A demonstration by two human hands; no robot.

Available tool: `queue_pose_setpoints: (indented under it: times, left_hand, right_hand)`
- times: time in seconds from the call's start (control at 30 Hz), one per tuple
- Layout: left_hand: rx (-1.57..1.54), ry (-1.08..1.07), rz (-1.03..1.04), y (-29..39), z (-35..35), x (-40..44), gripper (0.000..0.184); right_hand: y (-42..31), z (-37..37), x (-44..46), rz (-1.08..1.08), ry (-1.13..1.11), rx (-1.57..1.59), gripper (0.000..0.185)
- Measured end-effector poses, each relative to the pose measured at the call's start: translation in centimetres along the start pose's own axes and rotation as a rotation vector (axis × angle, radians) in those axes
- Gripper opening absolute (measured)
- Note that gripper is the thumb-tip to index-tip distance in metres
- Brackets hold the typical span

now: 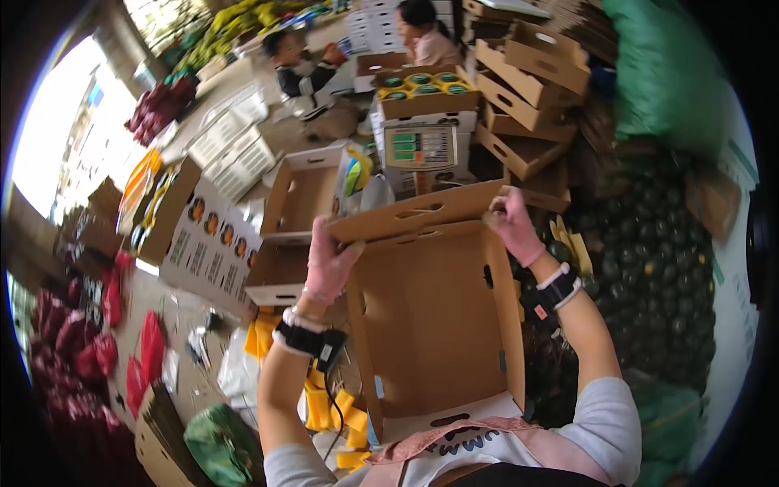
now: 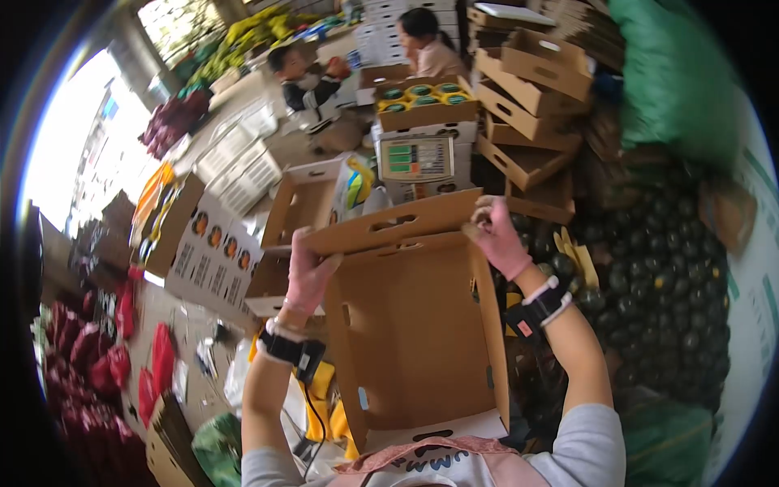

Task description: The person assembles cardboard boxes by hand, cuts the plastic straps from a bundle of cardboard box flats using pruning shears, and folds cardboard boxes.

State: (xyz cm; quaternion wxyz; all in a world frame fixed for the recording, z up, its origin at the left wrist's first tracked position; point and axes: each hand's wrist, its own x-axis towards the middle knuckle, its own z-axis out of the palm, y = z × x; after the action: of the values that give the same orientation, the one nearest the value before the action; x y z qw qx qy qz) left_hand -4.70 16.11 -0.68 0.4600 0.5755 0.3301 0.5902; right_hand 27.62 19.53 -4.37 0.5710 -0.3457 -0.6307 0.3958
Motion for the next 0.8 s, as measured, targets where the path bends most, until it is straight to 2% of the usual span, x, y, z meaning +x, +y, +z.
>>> queue_pose_setpoints:
  times: [0.03, 0.07, 0.1, 0.13, 0.2, 0.23, 0.27, 0.3, 0.33, 0.37, 0.4, 0.43, 0.47, 0.53, 0.6, 0.67, 0.7, 0.73, 0.77, 0.8]
  left_hand:
    - [0.412, -0.034, 0.051, -0.8, -1.0, -0.7, 0.031]
    - [0.555, -0.085, 0.048, 0.6, -0.7, -0.9, 0.027]
    - [0.662, -0.056, 0.169, 2.1, -0.8, -3.3, 0.026]
    - [0.573, -0.152, 0.143, 2.1, -1.6, -3.6, 0.021]
    - [0.439, -0.378, 0.098, 5.1, -1.0, -4.4, 0.033]
    - [0.395, -0.465, 0.046, 5.0, -2.0, -4.5, 0.046]
    - [0.346, -0.545, -0.010, 5.0, -2.6, -4.5, 0.059]
    - [0.221, -0.461, -0.242, 5.1, -3.1, -4.6, 0.069]
    - [0.247, -0.566, -0.265, 5.4, -3.5, -3.0, 0.070]
    - [0.545, -0.649, -0.210, 5.4, -3.2, -1.9, 0.069]
    - [0.843, -0.723, -0.153, 5.3, -2.7, -1.1, 0.072]
    - [0.955, -0.704, -0.220, 5.2, -1.9, -0.8, 0.089]
    - [1.044, -0.725, -0.078, 4.2, -2.0, -0.4, 0.097]
    - [1.244, -0.831, -0.177, 3.3, -1.3, 0.5, 0.100]
    - [1.435, -0.801, -0.256, 3.3, 0.1, 0.0, 0.102]
    - [1.601, -0.773, -0.338, 3.6, 2.0, -0.1, 0.101]
    - [1.643, -0.755, -0.330, 3.0, 2.1, -0.2, 0.097]
    - [1.684, -0.741, -0.320, 2.2, 2.2, -0.1, 0.093]
    - [1.670, -0.740, -0.301, 1.9, 2.0, 0.0, 0.083]
    - [1.664, -0.739, -0.318, 1.7, 2.0, 0.2, 0.081]
  right_hand:
    - [-2.0, 0.7, -0.3, 0.013, -0.057, 0.073, 0.038]
    - [-1.2, 0.2, -0.1, -0.127, -0.194, -0.274, 0.042]
    - [-0.3, 0.5, -0.8, -0.174, -0.304, -0.194, 0.047]
    - [-2.4, 0.7, -0.7, -0.243, -0.364, -0.139, 0.055]
    - [-2.5, -0.9, -0.9, -0.198, -0.494, -0.050, 0.068]
    - [-2.7, -1.1, -1.7, -0.022, -0.533, 0.072, 0.070]
    - [-2.4, -1.3, -1.9, 0.095, -0.566, 0.231, 0.061]
    - [-2.4, -1.4, -1.4, -0.006, -0.600, -0.031, 0.053]
    - [-3.2, -1.3, -0.9, -0.106, -0.630, -0.295, 0.049]
    - [-3.7, -0.3, -0.7, -0.214, -0.564, -0.635, 0.058]
    - [-3.3, 0.4, -0.1, -0.257, -0.550, -0.660, 0.072]
    - [-2.5, 0.8, 0.6, -0.200, -0.642, -0.721, 0.079]
    - [-2.3, 1.3, 1.4, -0.143, -0.735, -0.780, 0.085]
    - [-3.7, 1.4, 2.3, -0.001, -0.884, -0.673, 0.090]
    - [-3.2, 1.1, 3.6, 0.111, -1.015, -0.597, 0.096]
    - [-4.1, 1.6, 3.1, -0.002, -0.916, -0.812, 0.094]
    - [-3.7, 2.3, 2.7, -0.015, -0.843, -1.024, 0.085]
    - [-5.2, 4.1, 2.1, 0.036, -0.832, -1.337, 0.074]
    - [-5.7, 5.1, 2.0, 0.070, -0.844, -1.426, 0.072]
    - [-6.0, 5.8, 2.1, 0.109, -0.858, -1.515, 0.070]
